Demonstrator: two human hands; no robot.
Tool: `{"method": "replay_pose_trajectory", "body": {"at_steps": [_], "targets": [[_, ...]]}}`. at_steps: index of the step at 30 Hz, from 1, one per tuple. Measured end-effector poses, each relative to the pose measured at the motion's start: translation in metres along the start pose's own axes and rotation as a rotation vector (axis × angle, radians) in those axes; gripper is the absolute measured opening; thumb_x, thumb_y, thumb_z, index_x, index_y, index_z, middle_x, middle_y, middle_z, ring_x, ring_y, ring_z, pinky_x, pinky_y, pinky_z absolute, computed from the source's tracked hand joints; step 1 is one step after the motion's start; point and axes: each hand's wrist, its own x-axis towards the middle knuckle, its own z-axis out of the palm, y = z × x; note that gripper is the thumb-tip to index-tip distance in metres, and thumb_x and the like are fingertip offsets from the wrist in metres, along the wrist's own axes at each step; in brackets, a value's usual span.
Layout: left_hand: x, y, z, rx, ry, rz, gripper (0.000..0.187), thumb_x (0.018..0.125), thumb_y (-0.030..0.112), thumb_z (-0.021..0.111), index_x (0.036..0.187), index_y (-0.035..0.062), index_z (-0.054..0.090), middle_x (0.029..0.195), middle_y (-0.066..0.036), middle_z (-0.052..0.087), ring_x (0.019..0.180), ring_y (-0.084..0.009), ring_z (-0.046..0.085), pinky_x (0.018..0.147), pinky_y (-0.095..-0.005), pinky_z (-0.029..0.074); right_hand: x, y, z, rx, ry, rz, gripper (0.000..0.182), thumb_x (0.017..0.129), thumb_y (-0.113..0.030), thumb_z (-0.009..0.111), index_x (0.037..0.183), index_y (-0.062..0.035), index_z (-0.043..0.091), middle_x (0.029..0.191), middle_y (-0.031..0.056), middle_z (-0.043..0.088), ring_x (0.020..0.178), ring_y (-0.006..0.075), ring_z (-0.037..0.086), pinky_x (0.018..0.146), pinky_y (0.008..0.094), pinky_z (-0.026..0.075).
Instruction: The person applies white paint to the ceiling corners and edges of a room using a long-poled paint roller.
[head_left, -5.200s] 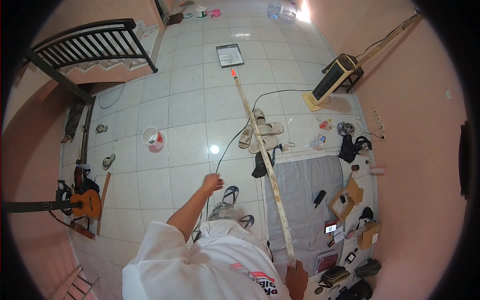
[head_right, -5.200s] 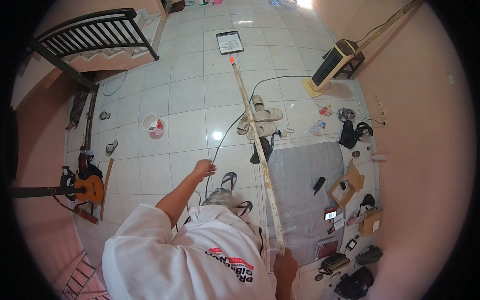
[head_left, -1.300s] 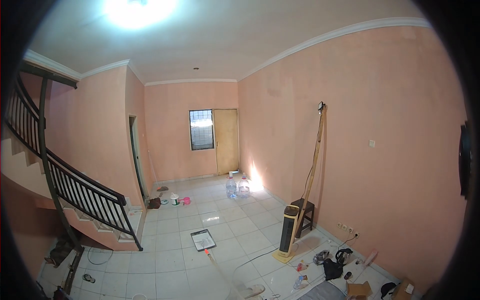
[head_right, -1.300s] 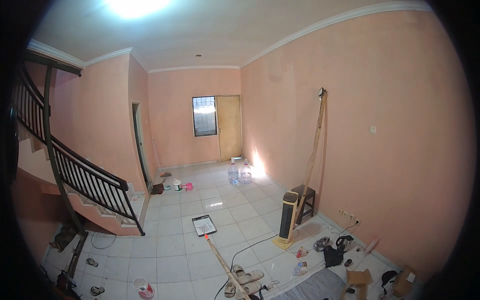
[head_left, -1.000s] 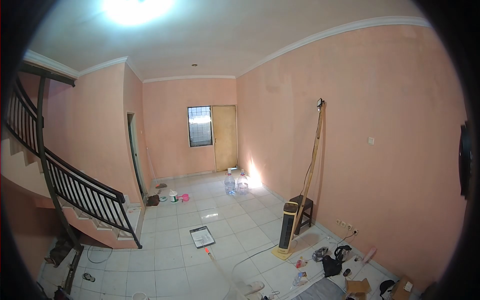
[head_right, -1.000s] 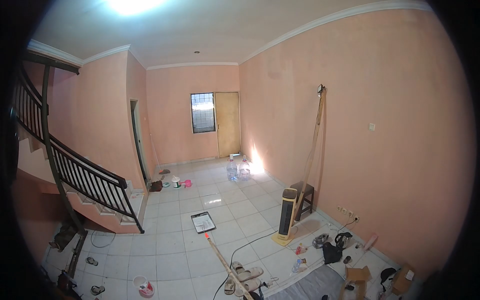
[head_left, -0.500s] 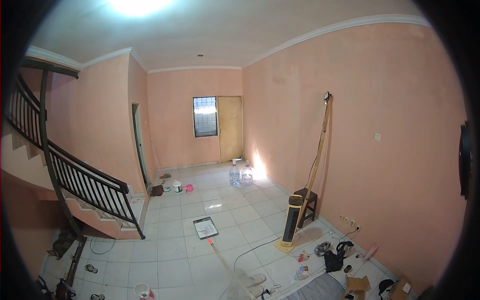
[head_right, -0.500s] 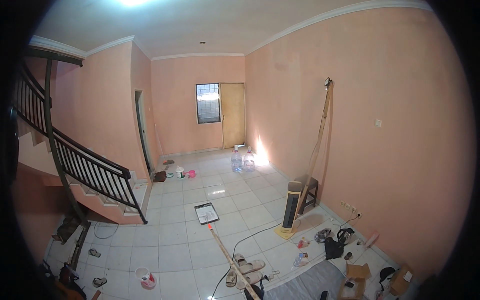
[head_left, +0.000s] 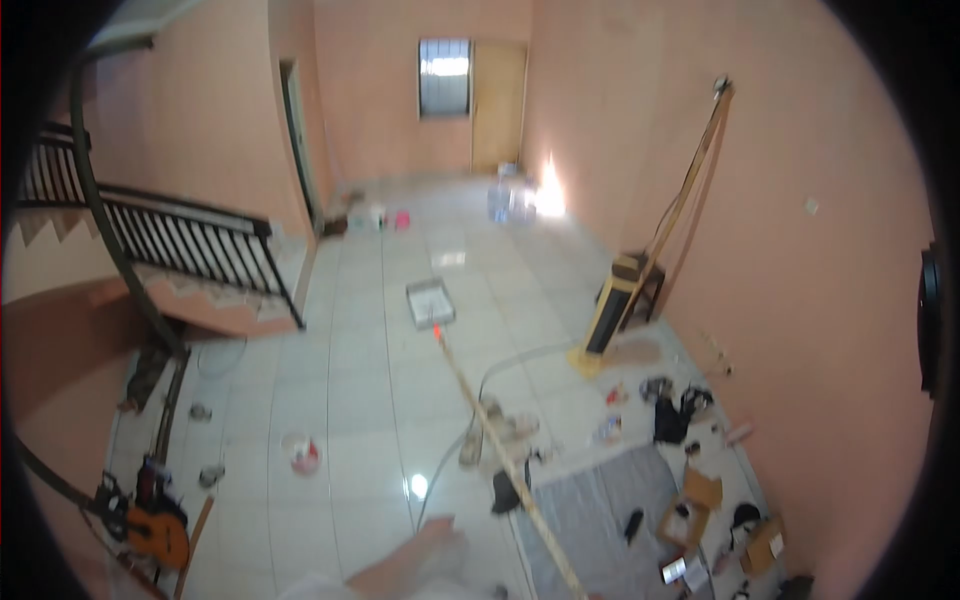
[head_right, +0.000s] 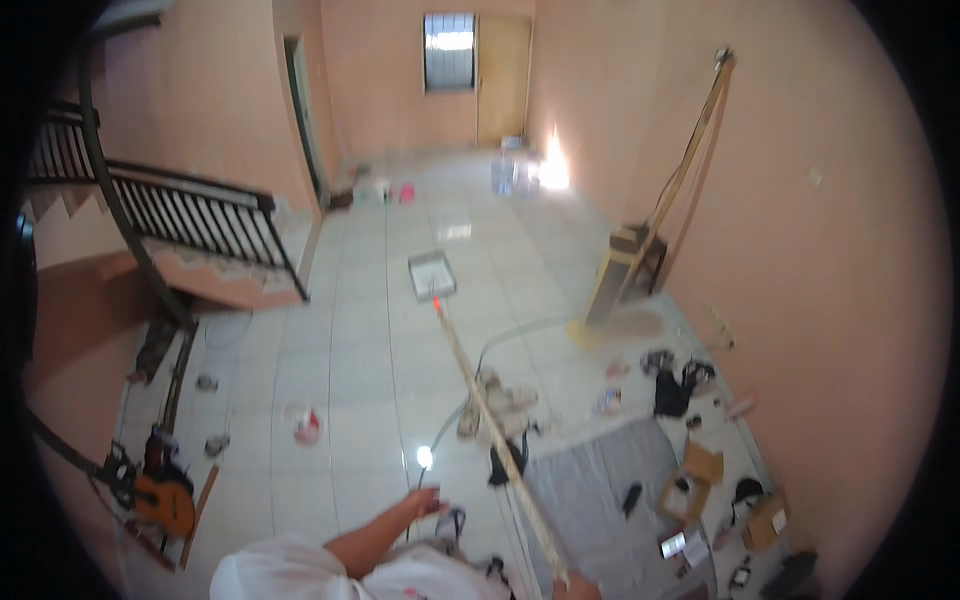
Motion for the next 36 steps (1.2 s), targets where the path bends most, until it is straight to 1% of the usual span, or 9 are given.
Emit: {"method": "replay_pose_trajectory", "body": {"at_steps": [1,2,3,5,13,22,28,31,36], "targets": [[-0.015,0.002,0.013,0.004,0.007,-0.009,0.041,0.101,0.021,0.043,0.139,0.0066,0.042,0.122,-0.02,0.056,0.095,-0.0339,0.066,0.074,-0.0435,0.061,0.001,-0.012,-0.004,-0.012,0.022,0.006,0.039,0.09,-0.035,0.055,0.115,-0.0068,0.063,0.094,0.0297,0.065,0.091,0.0474,0.062,0.076,0.0543,0.048],[-0.028,0.003,0.026,0.007,0.014,-0.019,0.041,0.1,0.024,0.047,0.137,0.0057,0.044,0.12,-0.021,0.057,0.093,-0.0331,0.066,0.072,-0.0431,0.061,0.01,-0.022,-0.006,-0.079,-0.059,0.161,0.03,0.087,-0.034,0.061,0.099,-0.0062,0.065,0.086,0.0263,0.066,0.084,0.0475,0.063,0.074,0.0552,0.049],[-0.047,0.008,0.038,0.002,-0.032,-0.019,0.045,0.094,0.023,0.059,0.129,-0.0003,0.041,0.107,-0.02,0.053,0.088,-0.0341,0.067,0.071,-0.0443,0.062,0.02,-0.027,-0.001,-0.072,-0.068,0.17,0.031,0.088,-0.035,0.059,0.101,-0.0073,0.065,0.088,0.0271,0.066,0.086,0.0474,0.063,0.075,0.0552,0.049],[-0.037,-0.007,0.06,0.042,-0.129,-0.014,0.044,0.095,0.021,0.057,0.13,0.0003,0.04,0.116,-0.017,0.049,0.102,-0.032,0.063,0.078,-0.0429,0.061,0.022,-0.03,0.002,-0.077,-0.073,0.183,0.032,0.089,-0.035,0.059,0.104,-0.0077,0.065,0.087,0.0282,0.066,0.087,0.0479,0.062,0.075,0.0551,0.048],[-0.095,-0.018,0.155,0.163,-0.48,-0.1,0.038,0.097,0.029,0.053,0.127,0.0077,0.047,0.118,-0.009,0.052,0.102,-0.0192,0.059,0.083,-0.0387,0.055,0.01,-0.031,-0.017,-0.082,-0.077,0.179,0.031,0.089,-0.032,0.059,0.104,-0.0064,0.065,0.083,0.0282,0.065,0.083,0.0479,0.062,0.071,0.0544,0.048],[-0.092,0.015,0.177,-0.022,-0.435,0.035,0.024,0.103,0.026,0.039,0.112,0.0098,0.054,0.109,-0.005,0.058,0.096,-0.0186,0.06,0.09,-0.0403,0.052,0.034,-0.05,-0.007,-0.082,-0.046,0.152,0.026,0.089,-0.03,0.06,0.105,-0.0097,0.065,0.08,0.0266,0.065,0.079,0.0483,0.062,0.068,0.0546,0.049],[-0.094,0.014,0.179,0.045,-0.476,-0.053,0.025,0.101,0.029,0.04,0.112,0.0132,0.055,0.106,-0.004,0.065,0.093,-0.0167,0.063,0.082,-0.0383,0.053,0.006,-0.021,-0.01,0.03,-0.003,0.06,0.024,0.088,-0.026,0.062,0.099,-0.0045,0.067,0.078,0.0261,0.064,0.078,0.0463,0.063,0.065,0.048,0.049],[-0.08,0.028,0.177,0.124,-0.41,0.034,0.025,0.101,0.029,0.041,0.107,0.0112,0.058,0.101,-0.004,0.066,0.091,-0.0172,0.063,0.082,-0.0394,0.054,0.027,-0.033,0.004,0.038,0.017,0.049,0.026,0.088,-0.025,0.062,0.101,-0.0037,0.067,0.078,0.0264,0.064,0.078,0.0468,0.063,0.066,0.0491,0.049],[-0.059,0.045,0.177,0.063,-0.405,0.092,0.015,0.099,0.022,0.049,0.098,0.0095,0.057,0.085,-0.002,0.062,0.073,-0.015,0.064,0.069,-0.0378,0.059,0.044,-0.051,0.005,-0.017,-0.016,0.091,0.027,0.089,-0.025,0.06,0.103,-0.0032,0.067,0.082,0.0271,0.065,0.082,0.0473,0.062,0.07,0.0502,0.049]]}}
